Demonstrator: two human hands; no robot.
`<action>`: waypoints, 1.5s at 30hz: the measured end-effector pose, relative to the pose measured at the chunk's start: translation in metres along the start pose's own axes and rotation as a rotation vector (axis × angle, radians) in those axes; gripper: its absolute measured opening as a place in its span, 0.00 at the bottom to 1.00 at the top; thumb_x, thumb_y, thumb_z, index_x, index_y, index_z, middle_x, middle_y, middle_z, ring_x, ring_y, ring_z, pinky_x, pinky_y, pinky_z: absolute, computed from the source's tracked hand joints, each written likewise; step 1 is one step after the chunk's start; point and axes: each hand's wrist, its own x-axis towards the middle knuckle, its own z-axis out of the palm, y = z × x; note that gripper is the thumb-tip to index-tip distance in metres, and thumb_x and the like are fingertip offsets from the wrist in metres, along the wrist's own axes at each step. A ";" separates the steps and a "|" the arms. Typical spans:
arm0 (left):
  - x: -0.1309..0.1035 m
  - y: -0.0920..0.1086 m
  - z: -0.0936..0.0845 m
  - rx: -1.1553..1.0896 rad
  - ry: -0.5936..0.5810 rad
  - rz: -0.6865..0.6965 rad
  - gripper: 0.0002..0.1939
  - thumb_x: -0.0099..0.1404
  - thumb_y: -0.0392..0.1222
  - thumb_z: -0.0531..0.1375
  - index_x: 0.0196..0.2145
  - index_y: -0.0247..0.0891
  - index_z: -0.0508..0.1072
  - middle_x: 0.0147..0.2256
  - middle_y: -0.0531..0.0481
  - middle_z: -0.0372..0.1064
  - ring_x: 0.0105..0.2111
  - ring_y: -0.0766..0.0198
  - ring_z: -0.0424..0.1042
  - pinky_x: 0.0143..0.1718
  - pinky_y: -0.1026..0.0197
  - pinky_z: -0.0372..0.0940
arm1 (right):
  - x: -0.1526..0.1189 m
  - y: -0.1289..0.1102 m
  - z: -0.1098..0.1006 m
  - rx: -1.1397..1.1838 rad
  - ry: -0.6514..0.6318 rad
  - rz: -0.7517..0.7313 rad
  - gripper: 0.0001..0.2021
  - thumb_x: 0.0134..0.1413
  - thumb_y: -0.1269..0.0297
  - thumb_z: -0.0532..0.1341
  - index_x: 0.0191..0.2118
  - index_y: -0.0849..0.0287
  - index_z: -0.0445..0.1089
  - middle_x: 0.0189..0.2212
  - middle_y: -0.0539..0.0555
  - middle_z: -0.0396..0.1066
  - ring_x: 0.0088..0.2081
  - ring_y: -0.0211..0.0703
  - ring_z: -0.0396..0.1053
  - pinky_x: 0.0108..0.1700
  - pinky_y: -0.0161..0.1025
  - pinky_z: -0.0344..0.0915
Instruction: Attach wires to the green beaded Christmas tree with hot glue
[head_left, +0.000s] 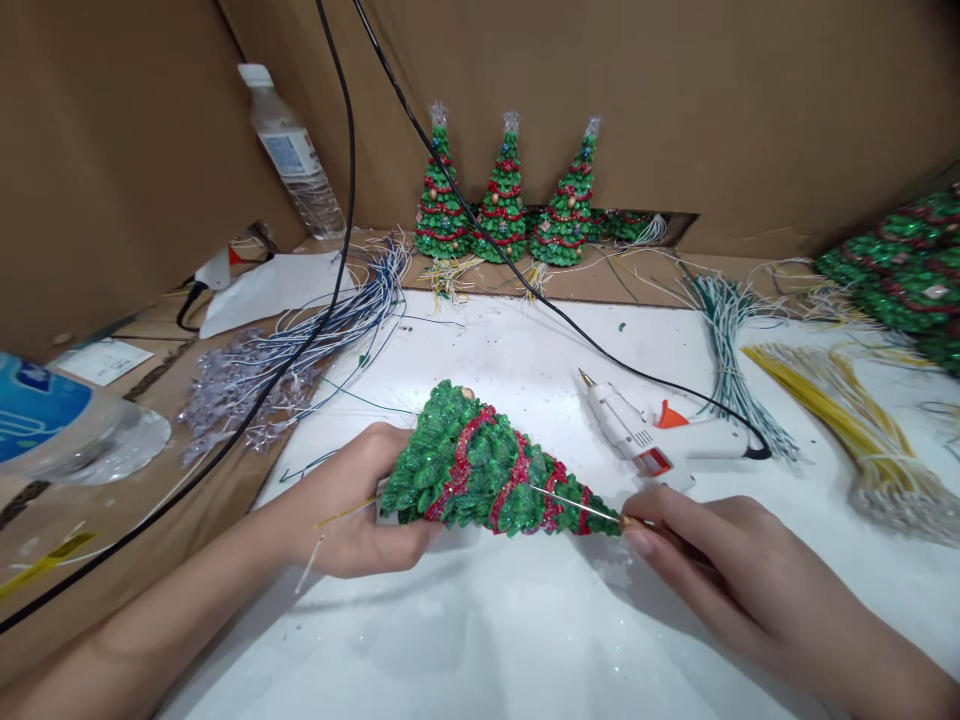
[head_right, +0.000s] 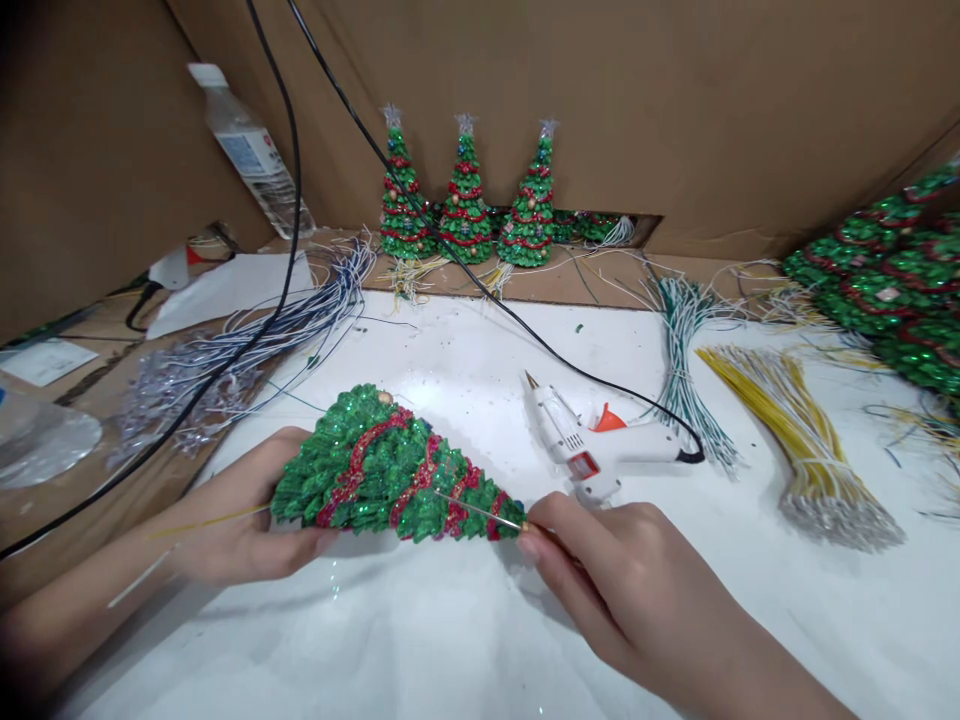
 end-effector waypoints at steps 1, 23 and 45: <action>0.000 0.000 0.000 0.004 0.003 -0.002 0.06 0.53 0.36 0.54 0.22 0.38 0.59 0.20 0.59 0.52 0.20 0.72 0.51 0.21 0.69 0.52 | 0.000 0.000 0.000 -0.006 0.002 0.005 0.04 0.65 0.67 0.50 0.40 0.56 0.60 0.17 0.42 0.61 0.17 0.33 0.60 0.21 0.31 0.53; -0.002 0.002 0.002 0.010 0.012 -0.057 0.05 0.53 0.37 0.54 0.22 0.38 0.60 0.20 0.59 0.53 0.21 0.72 0.51 0.21 0.69 0.52 | -0.001 0.002 0.003 0.028 -0.009 0.034 0.06 0.65 0.66 0.49 0.36 0.55 0.59 0.16 0.42 0.57 0.16 0.33 0.57 0.20 0.32 0.52; -0.002 -0.003 0.001 -0.004 0.020 0.022 0.07 0.55 0.37 0.56 0.23 0.38 0.59 0.20 0.59 0.52 0.21 0.72 0.52 0.21 0.70 0.53 | 0.000 0.008 0.003 0.006 0.025 0.034 0.05 0.63 0.62 0.55 0.41 0.55 0.58 0.18 0.41 0.62 0.16 0.32 0.58 0.20 0.30 0.54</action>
